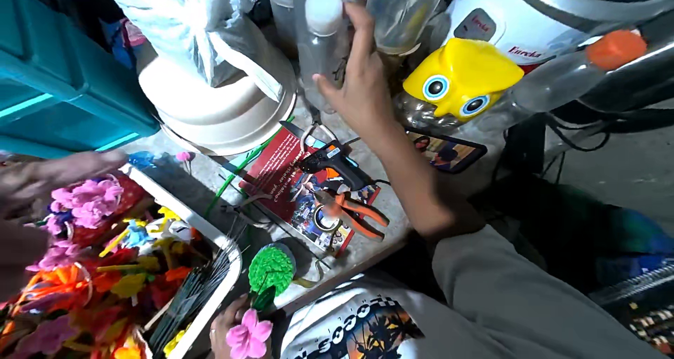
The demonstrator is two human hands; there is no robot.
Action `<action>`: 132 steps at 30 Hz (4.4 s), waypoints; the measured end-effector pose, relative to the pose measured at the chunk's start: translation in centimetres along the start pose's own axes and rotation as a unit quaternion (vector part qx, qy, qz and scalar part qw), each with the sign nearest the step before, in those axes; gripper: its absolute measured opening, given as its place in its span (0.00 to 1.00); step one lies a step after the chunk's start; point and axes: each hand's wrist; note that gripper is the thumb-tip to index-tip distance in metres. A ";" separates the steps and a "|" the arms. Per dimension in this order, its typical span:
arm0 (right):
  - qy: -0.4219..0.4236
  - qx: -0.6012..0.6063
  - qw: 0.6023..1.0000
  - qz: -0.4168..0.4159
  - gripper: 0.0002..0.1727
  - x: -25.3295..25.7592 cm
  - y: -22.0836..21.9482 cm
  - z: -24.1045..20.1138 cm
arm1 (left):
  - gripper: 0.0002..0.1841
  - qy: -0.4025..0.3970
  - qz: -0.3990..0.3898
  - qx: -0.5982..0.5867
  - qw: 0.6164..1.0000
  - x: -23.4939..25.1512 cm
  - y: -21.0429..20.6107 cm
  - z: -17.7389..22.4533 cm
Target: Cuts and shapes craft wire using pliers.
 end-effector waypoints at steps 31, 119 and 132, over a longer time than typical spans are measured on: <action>0.105 -0.545 0.758 -0.342 0.04 1.0 1.7 7.2 | 0.13 -0.005 0.109 -0.167 0.980 1.3 -0.4 0.0; 0.092 0.066 0.943 -0.312 0.15 -14.6 3.3 -2.5 | 0.12 -0.047 -0.060 -0.005 0.997 6.6 8.2 3.4; 0.075 -0.113 0.922 -0.362 0.19 -11.9 -2.2 -3.9 | 0.08 -0.056 -0.168 0.053 0.983 12.7 3.9 0.7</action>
Point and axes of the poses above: each hand's wrist, its own x-axis towards the middle knuckle, its own y-axis out of the back of the hand, z = x × y, and after that the axes turned 12 degrees about -y, right-handed
